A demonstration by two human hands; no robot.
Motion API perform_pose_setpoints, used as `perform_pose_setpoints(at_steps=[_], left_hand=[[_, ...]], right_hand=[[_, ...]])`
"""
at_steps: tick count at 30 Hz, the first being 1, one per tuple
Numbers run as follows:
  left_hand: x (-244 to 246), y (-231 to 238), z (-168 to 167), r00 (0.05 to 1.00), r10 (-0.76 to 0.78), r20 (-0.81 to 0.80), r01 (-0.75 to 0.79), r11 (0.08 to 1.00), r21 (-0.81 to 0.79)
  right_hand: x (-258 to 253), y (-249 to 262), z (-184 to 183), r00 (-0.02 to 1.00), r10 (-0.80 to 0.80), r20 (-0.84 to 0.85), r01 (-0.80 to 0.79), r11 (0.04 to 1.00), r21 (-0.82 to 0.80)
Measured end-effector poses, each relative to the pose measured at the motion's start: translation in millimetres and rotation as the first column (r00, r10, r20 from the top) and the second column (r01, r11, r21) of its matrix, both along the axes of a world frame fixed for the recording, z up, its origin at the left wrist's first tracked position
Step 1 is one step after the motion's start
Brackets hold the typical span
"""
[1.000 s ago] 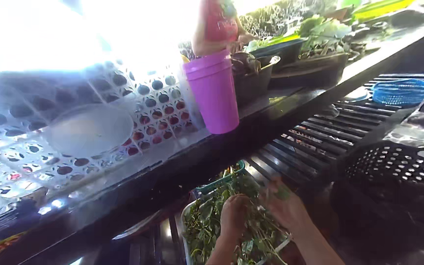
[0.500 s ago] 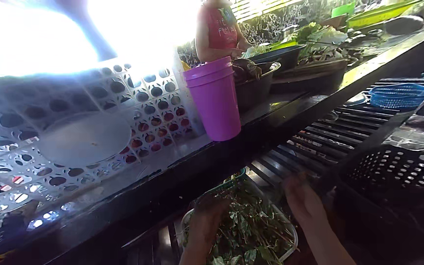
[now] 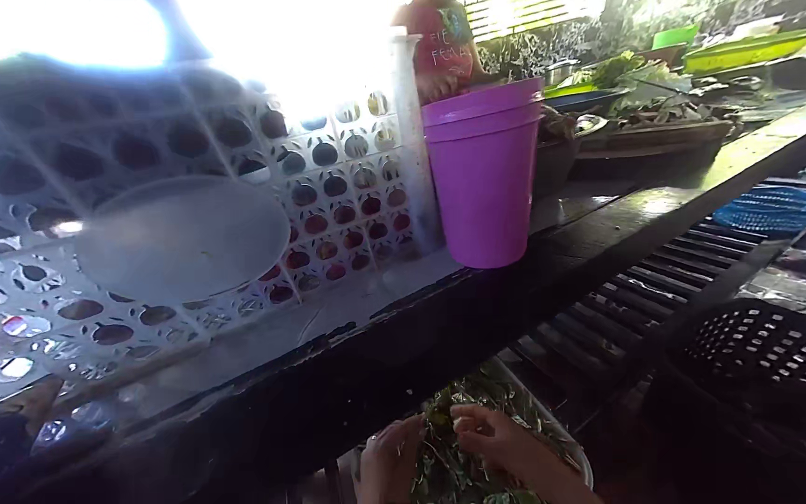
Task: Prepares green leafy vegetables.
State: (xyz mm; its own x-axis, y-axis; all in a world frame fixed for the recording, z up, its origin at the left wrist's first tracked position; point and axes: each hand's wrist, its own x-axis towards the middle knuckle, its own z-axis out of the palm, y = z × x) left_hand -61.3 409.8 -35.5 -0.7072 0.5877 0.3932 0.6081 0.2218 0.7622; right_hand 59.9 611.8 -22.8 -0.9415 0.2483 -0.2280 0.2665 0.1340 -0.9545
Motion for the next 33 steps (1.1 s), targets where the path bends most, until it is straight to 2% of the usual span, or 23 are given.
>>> perform_pose_setpoints(at_steps=[2, 4, 6, 7, 8, 9, 10, 11, 12, 13, 14, 15, 17, 18, 19, 21, 26, 28, 31, 33], left_hand=[[3.5, 7.6, -1.9, 0.998, -0.025, -0.059, 0.022, 0.999, -0.039], [7.7, 12.8, -2.7, 0.993, -0.017, -0.114, 0.010, 0.998, -0.062], [7.6, 9.8, 2.6, 0.994, -0.011, -0.106, 0.002, 0.996, -0.088], [3.5, 6.7, 5.6, 0.994, 0.002, -0.107, -0.013, 0.995, -0.096], [-1.4, 2.7, 9.7, 0.995, 0.020, -0.098, -0.030, 0.995, -0.097], [-5.5, -1.8, 13.7, 0.995, 0.038, -0.087, -0.046, 0.994, -0.095], [-8.7, -5.5, 16.5, 0.996, 0.047, -0.073, -0.054, 0.994, -0.099], [-9.8, -7.6, 18.7, 0.998, 0.043, -0.046, -0.047, 0.993, -0.110], [-9.5, -7.7, 19.1, 1.000, 0.023, -0.008, -0.024, 0.994, -0.110], [-8.5, -5.9, 18.2, 0.999, -0.012, 0.045, 0.016, 0.995, -0.098], [-7.2, -2.8, 15.3, 0.994, -0.055, 0.094, 0.062, 0.995, -0.077], [-4.4, 0.6, 13.7, 0.985, -0.100, 0.144, 0.109, 0.993, -0.054], [1.9, 6.5, 13.4, 0.959, -0.179, 0.219, 0.195, 0.979, -0.054], [4.4, 9.5, 12.2, 0.950, -0.212, 0.229, 0.230, 0.971, -0.059], [6.7, 12.4, 11.5, 0.942, -0.236, 0.239, 0.258, 0.964, -0.065], [10.3, 18.0, 9.5, 0.918, -0.276, 0.283, 0.301, 0.953, -0.045], [16.9, 32.1, 3.7, 0.819, -0.368, 0.440, 0.343, 0.929, 0.139], [17.9, 36.7, -0.1, 0.804, -0.391, 0.447, 0.326, 0.920, 0.218], [16.1, 39.2, -2.3, 0.823, -0.366, 0.434, 0.282, 0.927, 0.247], [14.6, 37.8, -0.8, 0.832, -0.356, 0.425, 0.284, 0.932, 0.225]], right_hand=[[-9.8, -8.6, 2.2, 0.986, -0.038, -0.163, 0.030, 0.998, -0.052], [-13.6, -14.5, 3.3, 0.957, -0.055, -0.285, 0.065, 0.997, 0.028], [-14.4, -8.4, 0.0, 0.952, -0.047, -0.302, 0.136, 0.950, 0.281], [-12.7, 0.4, -0.7, 0.960, -0.049, -0.276, 0.172, 0.880, 0.442], [-10.7, 11.5, -2.1, 0.964, -0.088, -0.253, 0.217, 0.808, 0.547], [-8.7, 22.3, -3.2, 0.958, -0.159, -0.237, 0.270, 0.775, 0.572], [-6.7, 30.3, -0.7, 0.948, -0.243, -0.207, 0.316, 0.797, 0.515], [-4.3, 34.4, 4.4, 0.938, -0.302, -0.170, 0.345, 0.861, 0.374], [-2.1, 34.4, 10.9, 0.930, -0.340, -0.142, 0.359, 0.922, 0.146], [-1.1, 31.2, 16.0, 0.916, -0.381, -0.127, 0.365, 0.922, -0.129], [-1.7, 27.4, 17.6, 0.898, -0.426, -0.111, 0.360, 0.855, -0.374], [-3.1, 24.1, 16.7, 0.877, -0.470, -0.094, 0.348, 0.758, -0.551], [-3.6, 21.2, 14.4, 0.859, -0.499, -0.109, 0.263, 0.616, -0.743], [-3.1, 21.5, 13.1, 0.858, -0.491, -0.152, 0.192, 0.580, -0.792], [-2.4, 22.4, 11.4, 0.853, -0.477, -0.214, 0.111, 0.566, -0.817], [-2.4, 23.2, 10.7, 0.835, -0.453, -0.312, 0.029, 0.603, -0.797], [-3.9, 12.3, 12.9, 0.846, -0.388, -0.365, 0.165, 0.842, -0.513], [-4.2, 6.9, 10.1, 0.859, -0.353, -0.371, 0.198, 0.897, -0.395], [-4.6, 4.3, 5.8, 0.841, -0.406, -0.358, 0.307, 0.902, -0.303], [-5.2, 10.1, 3.8, 0.758, -0.562, -0.330, 0.453, 0.818, -0.353]])
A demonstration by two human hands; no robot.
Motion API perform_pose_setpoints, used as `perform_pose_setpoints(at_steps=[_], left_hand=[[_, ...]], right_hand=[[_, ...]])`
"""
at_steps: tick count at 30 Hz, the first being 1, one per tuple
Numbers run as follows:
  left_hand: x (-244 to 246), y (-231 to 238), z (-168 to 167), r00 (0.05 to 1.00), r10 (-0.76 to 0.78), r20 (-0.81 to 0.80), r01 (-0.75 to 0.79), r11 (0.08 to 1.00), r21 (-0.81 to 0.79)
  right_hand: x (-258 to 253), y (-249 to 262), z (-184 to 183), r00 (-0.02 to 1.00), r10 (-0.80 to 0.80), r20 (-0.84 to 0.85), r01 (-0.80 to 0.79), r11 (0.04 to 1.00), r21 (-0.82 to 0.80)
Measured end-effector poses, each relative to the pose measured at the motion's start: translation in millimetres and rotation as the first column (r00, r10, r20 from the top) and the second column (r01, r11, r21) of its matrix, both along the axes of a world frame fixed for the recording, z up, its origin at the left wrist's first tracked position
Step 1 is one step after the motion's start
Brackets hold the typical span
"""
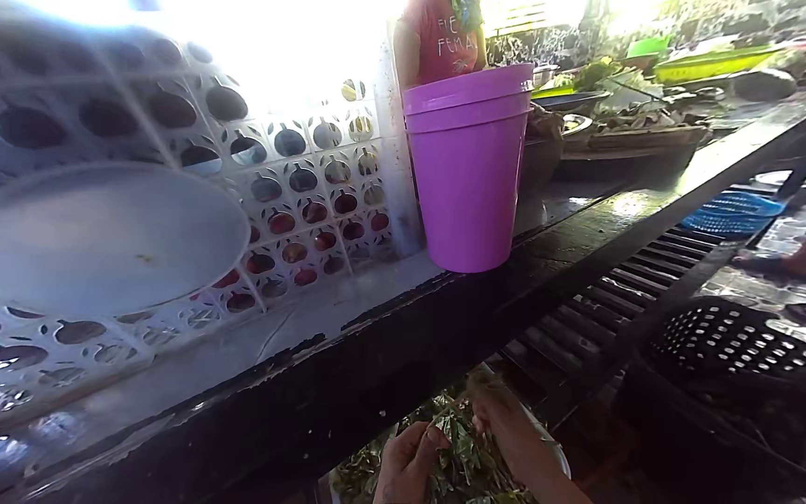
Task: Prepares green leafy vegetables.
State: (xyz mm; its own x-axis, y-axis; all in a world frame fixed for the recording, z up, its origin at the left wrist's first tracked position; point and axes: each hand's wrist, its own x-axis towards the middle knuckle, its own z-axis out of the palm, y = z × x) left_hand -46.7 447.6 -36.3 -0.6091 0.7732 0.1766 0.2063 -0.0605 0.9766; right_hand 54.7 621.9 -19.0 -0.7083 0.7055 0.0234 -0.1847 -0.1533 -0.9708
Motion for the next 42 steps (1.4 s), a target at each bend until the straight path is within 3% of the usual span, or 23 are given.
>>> perform_pose_setpoints(at_steps=[2, 4, 6, 8, 10, 12, 13, 15, 17, 19, 21, 22, 24, 25, 27, 29, 32, 35, 38, 42], left_hand=[[-1.0, -2.9, 3.3, 1.000, 0.011, 0.013, -0.011, 1.000, -0.009], [-3.8, -7.0, 2.7, 0.999, 0.028, 0.038, -0.028, 1.000, -0.009], [-8.8, -9.7, -1.0, 0.998, 0.028, 0.049, -0.028, 1.000, -0.002], [-12.3, -9.6, -2.5, 0.997, 0.042, 0.067, -0.042, 0.999, -0.002], [-13.2, -10.2, -3.1, 0.994, 0.062, 0.090, -0.062, 0.998, -0.001], [-14.3, -10.2, -4.7, 0.992, 0.064, 0.106, -0.066, 0.998, 0.014], [-14.7, -10.0, -5.6, 0.992, 0.062, 0.112, -0.065, 0.998, 0.022], [-15.5, -10.4, -6.9, 0.993, 0.059, 0.106, -0.062, 0.998, 0.030], [-15.3, -13.1, -4.7, 0.994, 0.055, 0.091, -0.058, 0.998, 0.028], [-14.9, -18.4, -0.3, 0.995, 0.051, 0.081, -0.052, 0.999, 0.013], [-14.8, -25.2, 1.5, 0.993, 0.064, 0.103, -0.062, 0.998, -0.021], [-16.2, -28.7, 1.3, 0.989, 0.073, 0.127, -0.070, 0.997, -0.024], [-21.4, -33.9, -0.5, 0.975, 0.096, 0.199, -0.106, 0.993, 0.043], [-23.3, -35.2, -0.3, 0.961, 0.114, 0.253, -0.141, 0.986, 0.093], [-22.7, -37.3, 6.7, 0.916, 0.185, 0.355, -0.242, 0.962, 0.123], [-15.8, -36.3, 29.4, 0.875, 0.285, 0.390, -0.334, 0.940, 0.064], [-27.2, -29.0, 17.3, 0.801, 0.344, 0.491, -0.436, 0.896, 0.085], [-30.9, -21.5, 10.4, 0.779, 0.320, 0.539, -0.437, 0.894, 0.100], [-22.3, -11.3, 9.8, 0.779, 0.279, 0.561, -0.394, 0.914, 0.093], [-17.4, -8.6, 12.8, 0.757, 0.233, 0.610, -0.404, 0.901, 0.157]], right_hand=[[-2.2, 20.3, 3.3, 0.986, -0.167, 0.001, 0.165, 0.973, -0.158], [-0.7, 38.5, 10.5, 0.974, -0.224, 0.017, 0.217, 0.920, -0.327], [3.4, 39.2, 14.9, 0.990, -0.142, -0.002, 0.128, 0.895, -0.428], [3.5, 30.4, 14.8, 0.997, -0.051, -0.061, 0.021, 0.908, -0.417], [0.9, 24.0, 10.3, 0.996, 0.015, -0.085, -0.037, 0.963, -0.269], [1.2, 22.1, 8.0, 0.997, 0.073, 0.033, -0.076, 0.994, 0.080], [1.8, 21.1, 6.4, 0.990, 0.055, 0.128, -0.092, 0.946, 0.310], [0.3, 16.2, -3.3, 0.975, -0.059, 0.213, -0.095, 0.757, 0.646], [-4.2, 13.7, -19.7, 0.976, -0.168, 0.140, -0.016, 0.585, 0.811], [-5.5, 15.0, -25.4, 0.976, -0.201, 0.086, 0.030, 0.512, 0.858], [-3.2, 18.2, -19.5, 0.974, -0.215, 0.073, 0.062, 0.559, 0.827], [-1.3, 20.6, -12.8, 0.972, -0.225, 0.059, 0.103, 0.643, 0.759], [1.5, 29.8, 3.0, 0.956, -0.291, 0.027, 0.245, 0.850, 0.467], [0.8, 35.2, 8.7, 0.948, -0.317, 0.013, 0.299, 0.907, 0.296], [-0.6, 37.7, 12.4, 0.969, -0.244, 0.037, 0.244, 0.970, 0.008], [-1.6, 23.5, 8.4, 0.991, -0.033, 0.129, 0.050, 0.990, -0.135], [-7.2, -12.0, -5.1, 0.926, 0.266, 0.267, -0.277, 0.961, 0.005], [-15.1, -43.2, -17.3, 0.857, 0.386, 0.343, -0.488, 0.821, 0.297], [-18.0, -69.3, -29.2, 0.864, 0.379, 0.333, -0.500, 0.729, 0.468], [-21.3, -85.8, -33.5, 0.899, 0.332, 0.287, -0.438, 0.695, 0.569]])
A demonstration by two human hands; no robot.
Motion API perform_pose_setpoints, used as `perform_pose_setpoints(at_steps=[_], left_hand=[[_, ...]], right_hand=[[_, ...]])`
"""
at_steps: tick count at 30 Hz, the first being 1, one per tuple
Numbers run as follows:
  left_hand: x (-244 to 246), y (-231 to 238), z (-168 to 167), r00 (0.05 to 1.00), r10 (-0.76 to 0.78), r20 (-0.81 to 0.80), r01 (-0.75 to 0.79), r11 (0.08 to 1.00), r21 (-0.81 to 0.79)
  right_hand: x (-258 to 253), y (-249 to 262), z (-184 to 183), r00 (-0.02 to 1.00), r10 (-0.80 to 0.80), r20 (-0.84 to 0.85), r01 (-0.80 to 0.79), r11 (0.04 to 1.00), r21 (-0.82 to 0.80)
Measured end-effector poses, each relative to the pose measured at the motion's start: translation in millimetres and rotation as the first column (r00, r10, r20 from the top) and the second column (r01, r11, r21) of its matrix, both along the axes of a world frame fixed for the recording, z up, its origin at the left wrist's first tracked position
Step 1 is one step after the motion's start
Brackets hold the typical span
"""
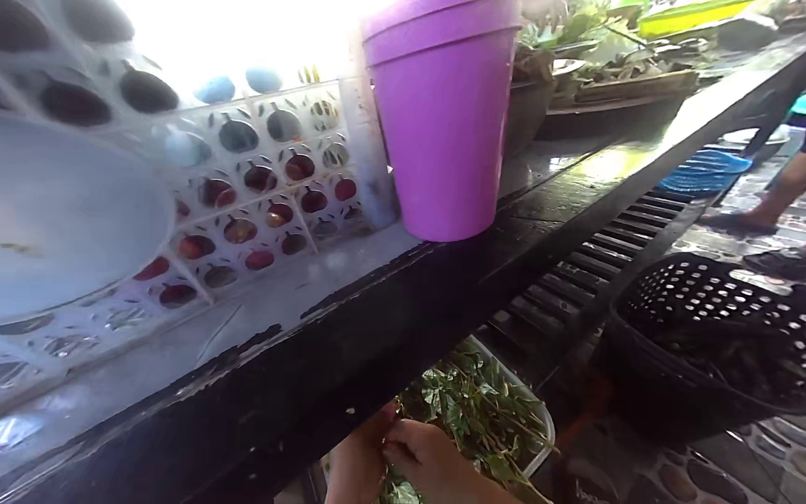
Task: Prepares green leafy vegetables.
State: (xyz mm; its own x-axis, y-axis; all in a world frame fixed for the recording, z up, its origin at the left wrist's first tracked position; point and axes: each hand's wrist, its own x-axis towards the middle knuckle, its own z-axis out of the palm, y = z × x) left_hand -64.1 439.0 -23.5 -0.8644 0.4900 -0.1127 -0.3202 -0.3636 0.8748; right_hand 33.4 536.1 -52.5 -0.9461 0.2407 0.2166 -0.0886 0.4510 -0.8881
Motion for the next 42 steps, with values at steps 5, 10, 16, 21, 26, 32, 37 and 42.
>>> perform_pose_setpoints(at_steps=[5, 10, 16, 21, 26, 32, 37, 42], left_hand=[[-40.9, -26.0, -10.4, 0.995, 0.073, 0.073, -0.089, 0.965, 0.248], [-58.7, -40.5, 0.1, 0.954, 0.293, 0.060, -0.298, 0.921, 0.249], [-52.4, -39.7, 13.2, 0.943, 0.333, -0.018, -0.304, 0.882, 0.361], [-75.4, -54.7, -6.2, 0.976, 0.125, 0.181, -0.194, 0.876, 0.441], [-68.0, -49.8, 1.8, 0.990, -0.002, 0.140, -0.050, 0.930, 0.364], [-33.7, -23.2, 9.2, 0.972, 0.096, -0.214, -0.154, 0.951, -0.270], [-41.9, -23.9, 6.3, 0.910, 0.297, -0.290, -0.356, 0.918, -0.176], [-34.3, -18.1, 12.4, 0.889, 0.361, -0.283, -0.416, 0.895, -0.163]], right_hand=[[8.3, -4.7, 6.2, 0.996, -0.025, 0.081, 0.009, 0.980, 0.201], [6.0, 20.0, -17.3, 0.854, 0.039, 0.518, -0.204, 0.942, 0.265], [0.9, -24.0, -25.0, 0.935, 0.261, 0.240, -0.254, 0.965, -0.062], [-6.9, -33.6, -22.1, 0.949, 0.242, 0.201, -0.184, 0.945, -0.270], [-6.0, -37.0, -10.7, 0.968, 0.181, 0.176, -0.097, 0.911, -0.401], [-11.9, 1.8, -1.0, 0.984, 0.076, 0.161, -0.019, 0.944, -0.329], [-0.9, 35.4, 17.5, 0.954, 0.214, 0.210, -0.039, 0.784, -0.620], [5.0, 49.3, 20.2, 0.969, 0.159, 0.191, -0.057, 0.890, -0.453]])
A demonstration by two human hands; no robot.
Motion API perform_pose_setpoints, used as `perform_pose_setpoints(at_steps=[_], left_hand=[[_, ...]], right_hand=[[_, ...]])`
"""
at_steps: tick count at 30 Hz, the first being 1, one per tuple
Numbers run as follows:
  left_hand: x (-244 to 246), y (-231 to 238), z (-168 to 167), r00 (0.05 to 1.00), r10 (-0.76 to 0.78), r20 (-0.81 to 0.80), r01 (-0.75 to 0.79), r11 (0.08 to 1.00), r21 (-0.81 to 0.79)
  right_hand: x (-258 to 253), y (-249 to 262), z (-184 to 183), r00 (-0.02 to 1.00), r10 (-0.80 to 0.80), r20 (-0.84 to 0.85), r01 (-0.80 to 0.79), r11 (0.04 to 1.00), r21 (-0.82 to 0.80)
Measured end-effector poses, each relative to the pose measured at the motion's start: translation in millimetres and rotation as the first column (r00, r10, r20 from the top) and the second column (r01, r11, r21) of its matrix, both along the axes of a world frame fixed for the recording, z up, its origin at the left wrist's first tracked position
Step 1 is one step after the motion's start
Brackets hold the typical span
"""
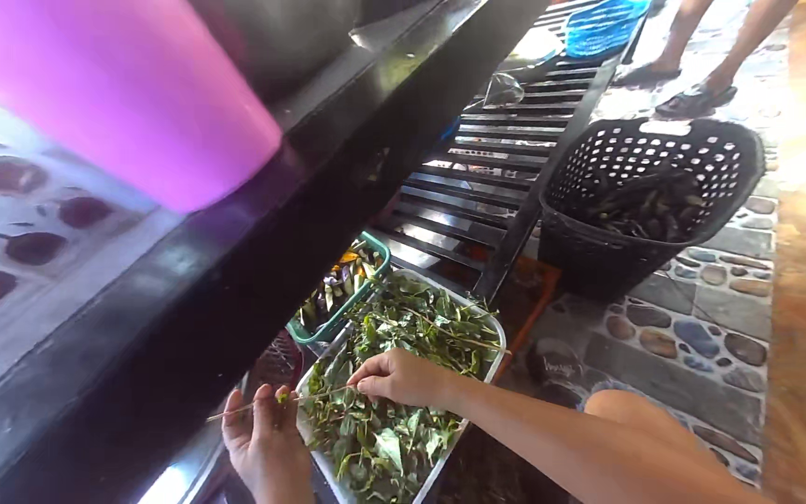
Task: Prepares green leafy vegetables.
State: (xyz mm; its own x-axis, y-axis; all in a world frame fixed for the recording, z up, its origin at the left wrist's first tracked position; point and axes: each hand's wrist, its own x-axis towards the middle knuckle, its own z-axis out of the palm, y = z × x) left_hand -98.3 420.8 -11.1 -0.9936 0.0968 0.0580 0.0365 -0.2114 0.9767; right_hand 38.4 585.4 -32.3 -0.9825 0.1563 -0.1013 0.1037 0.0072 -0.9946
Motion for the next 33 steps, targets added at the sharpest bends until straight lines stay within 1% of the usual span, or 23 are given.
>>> perform_pose_setpoints(at_steps=[4, 6, 8, 9, 10, 11, 12, 13, 14, 15, 16, 17, 18, 19, 20, 21, 23, 27, 29, 30, 31, 32, 33], left_hand=[[13.1, 6.0, 4.0, 1.000, 0.001, -0.019, -0.002, 1.000, -0.019], [24.2, 10.4, 5.1, 0.999, -0.024, -0.024, 0.023, 0.999, -0.029], [36.9, 15.7, 4.6, 0.998, -0.054, -0.032, 0.053, 0.998, -0.025], [42.5, 17.9, 3.4, 0.998, -0.056, -0.041, 0.056, 0.998, -0.013], [47.0, 19.2, 2.6, 0.998, -0.040, -0.056, 0.041, 0.999, 0.006], [49.7, 19.7, 2.6, 0.997, -0.008, -0.076, 0.010, 1.000, 0.027], [49.6, 19.4, 3.4, 0.995, 0.036, -0.091, -0.032, 0.998, 0.046], [46.4, 18.1, 4.2, 0.992, 0.083, -0.091, -0.078, 0.995, 0.064], [42.0, 16.3, 4.4, 0.989, 0.126, -0.084, -0.119, 0.990, 0.079], [37.5, 14.7, 4.1, 0.985, 0.156, -0.077, -0.149, 0.985, 0.086], [34.1, 13.4, 2.9, 0.982, 0.171, -0.077, -0.164, 0.983, 0.087], [32.8, 13.1, 1.8, 0.981, 0.174, -0.081, -0.168, 0.983, 0.080], [33.7, 14.0, 1.1, 0.982, 0.167, -0.083, -0.162, 0.985, 0.067], [36.7, 16.3, 1.1, 0.985, 0.152, -0.083, -0.148, 0.988, 0.049], [40.7, 19.1, 0.9, 0.988, 0.134, -0.083, -0.131, 0.991, 0.035], [45.3, 21.9, 0.7, 0.990, 0.116, -0.082, -0.115, 0.993, 0.025], [52.2, 25.4, -0.1, 0.992, 0.093, -0.090, -0.092, 0.996, 0.016], [51.3, 25.3, -1.0, 0.989, 0.094, -0.114, -0.090, 0.995, 0.036], [51.5, 24.4, -1.3, 0.993, 0.083, -0.083, -0.080, 0.996, 0.032], [54.2, 25.3, -2.1, 0.996, 0.064, -0.066, -0.063, 0.998, 0.021], [59.2, 27.3, -3.3, 0.998, 0.041, -0.050, -0.041, 0.999, 0.012], [65.6, 29.9, -4.8, 0.999, 0.019, -0.036, -0.019, 1.000, 0.011], [72.7, 33.0, -6.0, 1.000, 0.001, -0.024, -0.001, 1.000, 0.017]], right_hand=[[1.5, -6.2, -5.1, 0.997, -0.041, -0.071, 0.064, 0.933, 0.354], [1.7, -10.7, -6.2, 0.996, -0.060, -0.066, 0.083, 0.895, 0.439], [0.5, -13.5, -6.7, 0.991, -0.116, -0.072, 0.136, 0.874, 0.466], [0.0, -14.6, -5.8, 0.982, -0.175, -0.069, 0.187, 0.881, 0.435], [-0.4, -15.1, -4.2, 0.964, -0.260, -0.049, 0.261, 0.901, 0.347], [-0.5, -14.2, -1.3, 0.933, -0.359, -0.002, 0.353, 0.917, 0.187], [0.1, -12.1, 4.1, 0.886, -0.459, 0.069, 0.461, 0.888, -0.014], [1.2, -8.8, 11.2, 0.826, -0.544, 0.148, 0.563, 0.806, -0.180], [1.4, -5.6, 16.5, 0.768, -0.608, 0.202, 0.640, 0.720, -0.269], [0.9, -3.7, 19.7, 0.733, -0.651, 0.196, 0.679, 0.689, -0.252], [1.4, -3.7, 20.6, 0.743, -0.658, 0.119, 0.668, 0.723, -0.175], [1.9, -5.2, 18.2, 0.791, -0.612, -0.015, 0.611, 0.791, -0.029], [2.3, -8.7, 15.7, 0.849, -0.507, -0.148, 0.526, 0.836, 0.156], [2.0, -14.4, 12.7, 0.893, -0.375, -0.248, 0.444, 0.824, 0.352], [0.3, -21.5, 7.0, 0.917, -0.262, -0.301, 0.389, 0.760, 0.521], [-2.0, -28.8, -1.4, 0.925, -0.183, -0.332, 0.361, 0.693, 0.624], [-4.6, -39.0, -12.9, 0.937, -0.115, -0.330, 0.320, 0.660, 0.680], [-3.0, -37.1, -6.9, 0.937, -0.115, -0.329, 0.320, 0.662, 0.678], [-1.2, -34.8, -1.7, 0.924, -0.181, -0.336, 0.363, 0.690, 0.626], [-0.7, -34.1, 1.9, 0.916, -0.265, -0.302, 0.393, 0.754, 0.527], [0.2, -32.3, 7.9, 0.910, -0.365, -0.198, 0.413, 0.841, 0.351], [1.1, -29.5, 14.7, 0.889, -0.455, -0.053, 0.458, 0.882, 0.112], [3.1, -26.9, 22.5, 0.844, -0.530, 0.089, 0.537, 0.834, -0.127]])
